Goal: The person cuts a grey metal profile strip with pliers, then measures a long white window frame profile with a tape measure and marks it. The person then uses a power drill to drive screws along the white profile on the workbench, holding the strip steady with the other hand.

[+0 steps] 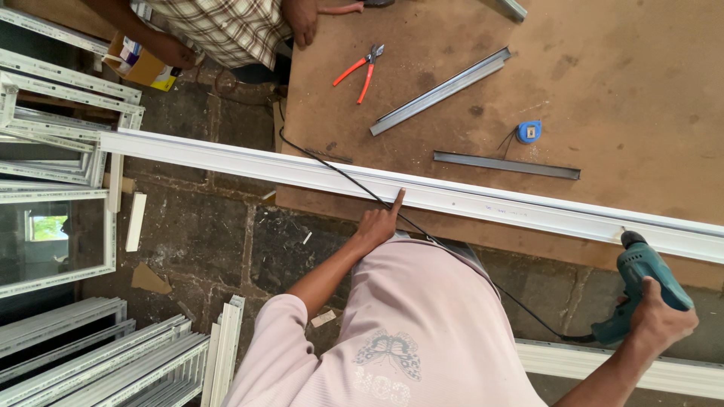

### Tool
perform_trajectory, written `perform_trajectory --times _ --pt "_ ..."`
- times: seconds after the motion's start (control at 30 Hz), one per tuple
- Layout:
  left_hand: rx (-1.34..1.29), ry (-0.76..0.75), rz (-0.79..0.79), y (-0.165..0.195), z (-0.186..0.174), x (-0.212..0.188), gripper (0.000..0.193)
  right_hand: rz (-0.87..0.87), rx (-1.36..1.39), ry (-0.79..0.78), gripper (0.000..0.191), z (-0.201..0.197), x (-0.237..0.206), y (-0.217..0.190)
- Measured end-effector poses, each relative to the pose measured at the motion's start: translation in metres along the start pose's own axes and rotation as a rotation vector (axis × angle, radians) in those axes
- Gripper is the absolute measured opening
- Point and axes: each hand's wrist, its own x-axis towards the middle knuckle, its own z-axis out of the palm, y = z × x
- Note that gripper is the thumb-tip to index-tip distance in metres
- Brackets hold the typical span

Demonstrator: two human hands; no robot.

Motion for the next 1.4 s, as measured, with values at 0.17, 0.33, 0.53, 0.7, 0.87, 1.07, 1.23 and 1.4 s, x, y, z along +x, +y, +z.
perform_trajectory --times 0.17,0.33,0.53,0.7,0.87,1.07,1.23,1.4 --pt "0.009 0.005 0.009 -0.001 -0.003 -0.002 0.098 -0.017 -0.009 -0.016 0.044 -0.002 -0.002 0.001" --pt "0.002 0.035 0.034 -0.002 -0.004 -0.005 0.1 -0.061 -0.109 0.03 0.048 -0.002 0.0 -0.002" --pt "0.01 0.079 0.068 -0.003 -0.004 -0.006 0.101 -0.02 -0.154 0.04 0.05 -0.002 0.0 -0.004" --pt "0.021 0.065 0.055 -0.004 -0.002 -0.005 0.101 -0.023 -0.144 0.02 0.05 -0.002 -0.001 -0.004" --pt "0.067 0.06 0.075 -0.005 0.011 0.003 0.093 -0.081 -0.086 -0.042 0.047 -0.003 0.009 0.004" --pt "0.102 0.061 0.064 -0.004 0.029 0.011 0.091 -0.07 0.091 -0.024 0.042 -0.006 0.013 0.015" --pt "0.074 0.037 0.046 -0.004 0.041 0.011 0.091 0.109 0.263 -0.114 0.033 -0.003 0.005 0.004" --pt "0.069 0.078 0.058 -0.01 0.058 0.014 0.094 0.116 0.284 -0.094 0.036 -0.004 0.001 -0.003"
